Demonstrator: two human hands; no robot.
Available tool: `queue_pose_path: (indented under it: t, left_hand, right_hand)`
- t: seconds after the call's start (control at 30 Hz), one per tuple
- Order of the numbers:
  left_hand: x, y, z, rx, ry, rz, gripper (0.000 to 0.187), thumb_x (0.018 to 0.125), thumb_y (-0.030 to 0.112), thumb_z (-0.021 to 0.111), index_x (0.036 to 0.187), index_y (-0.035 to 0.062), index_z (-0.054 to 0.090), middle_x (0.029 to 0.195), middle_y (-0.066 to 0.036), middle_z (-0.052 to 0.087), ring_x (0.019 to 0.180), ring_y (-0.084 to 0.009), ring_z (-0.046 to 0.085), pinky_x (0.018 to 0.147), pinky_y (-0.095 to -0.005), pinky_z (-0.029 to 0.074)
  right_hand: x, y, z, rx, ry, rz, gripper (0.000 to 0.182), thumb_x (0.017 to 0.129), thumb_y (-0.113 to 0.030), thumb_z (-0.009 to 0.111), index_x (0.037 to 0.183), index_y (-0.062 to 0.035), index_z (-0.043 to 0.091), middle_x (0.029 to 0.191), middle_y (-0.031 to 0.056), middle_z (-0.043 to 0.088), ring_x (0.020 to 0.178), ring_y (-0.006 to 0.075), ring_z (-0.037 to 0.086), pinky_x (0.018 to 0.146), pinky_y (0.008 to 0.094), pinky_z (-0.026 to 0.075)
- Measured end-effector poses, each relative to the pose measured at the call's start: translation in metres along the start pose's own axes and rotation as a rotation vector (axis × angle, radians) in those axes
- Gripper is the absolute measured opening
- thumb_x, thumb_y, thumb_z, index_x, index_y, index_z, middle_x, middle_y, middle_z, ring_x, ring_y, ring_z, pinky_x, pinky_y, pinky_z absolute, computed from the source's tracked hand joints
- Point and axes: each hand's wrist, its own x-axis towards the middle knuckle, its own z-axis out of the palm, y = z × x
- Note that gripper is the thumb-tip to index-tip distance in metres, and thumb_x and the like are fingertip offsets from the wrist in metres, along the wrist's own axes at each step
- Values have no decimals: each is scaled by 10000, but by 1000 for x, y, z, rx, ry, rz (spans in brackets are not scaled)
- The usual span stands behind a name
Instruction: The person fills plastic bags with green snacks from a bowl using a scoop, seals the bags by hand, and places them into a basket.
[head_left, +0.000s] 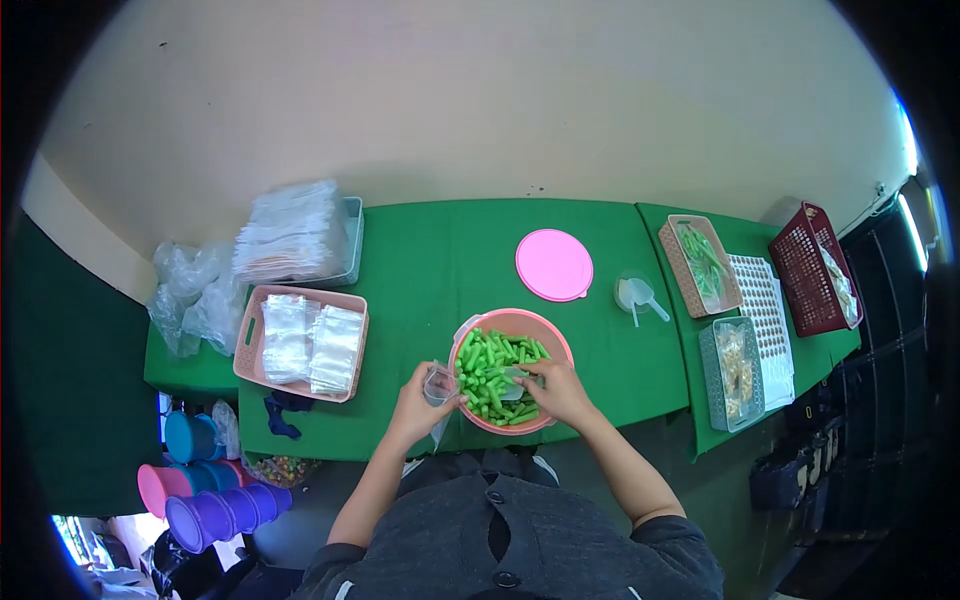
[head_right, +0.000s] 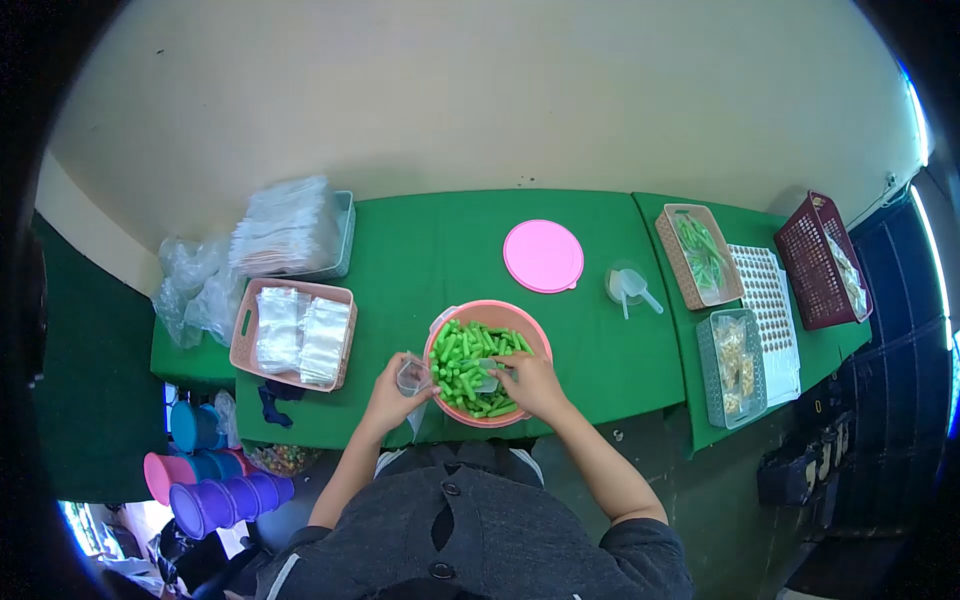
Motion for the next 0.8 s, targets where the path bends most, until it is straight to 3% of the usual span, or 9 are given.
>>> queue_pose_path:
  t: [0.1, 0.13, 0.17, 0.27, 0.47, 0.7, 0.8]
  left_hand:
    - [1, -3, -5, -7, 5, -19, 482, 705, 196, 833, 1059, 51, 540, 886, -73, 666, 873, -172, 651, 807, -321, 501]
    - [2, -3, -6, -21, -2, -39, 482, 704, 197, 833, 1057, 50, 541, 883, -71, 665, 871, -170, 650, 807, -320, 501]
    - [3, -2, -8, -20, -1, -39, 482, 704, 197, 833, 1057, 50, 541, 883, -71, 665, 871, -170, 650, 807, -320, 501]
    - [4, 9, -12, -9, -25, -22, 481, 709, 202, 825, 1061, 45, 537, 905, -87, 668, 867, -212, 659, 811, -339, 505]
    - [9, 49, -16, 391, 217, 204, 554, 692, 197, 807, 1144, 54, 521, 1095, -142, 576, 995, -342, 599, 849, -420, 491]
    - [21, 62, 5, 538, 28, 393, 671, 604, 132, 813, 1198, 63, 507, 1137, -125, 538, 1077, -320, 549, 898, -427, 442]
    - [22, 66, 17, 549, -33, 442, 706, 581, 122, 814, 1212, 76, 501, 1133, -115, 539, 1087, -308, 539, 916, -430, 421]
  right_hand:
    - [3, -17, -26, 29, -57, 136, 257, 832, -201, 688, 1047, -62, 711, 863, 169, 683, 753, 315, 642, 705, 368, 501]
    - [5, -16, -32, 42, -102, 208, 272, 839, -197, 689, 1066, -48, 701, 895, 173, 687, 738, 257, 641, 698, 328, 498]
    - [5, -8, -32, 43, -101, 207, 272, 839, -197, 689, 1066, -48, 701, 895, 173, 687, 738, 257, 641, 698, 328, 498]
    - [5, 11, -38, 308, 39, 118, 311, 858, -227, 689, 1082, -12, 686, 909, 135, 686, 781, 162, 612, 728, 310, 489]
    - [5, 13, -61, 356, 87, 74, 325, 864, -243, 688, 1077, 3, 685, 852, 111, 672, 778, 156, 605, 738, 307, 483]
    - [-2, -42, -88, 288, 109, -10, 280, 832, -191, 711, 1060, -28, 696, 791, 94, 651, 724, 163, 602, 683, 306, 478]
    - [-6, -70, -92, 26, 8, -1, 287, 800, -167, 726, 1064, -60, 691, 853, 137, 650, 705, 216, 609, 660, 325, 496]
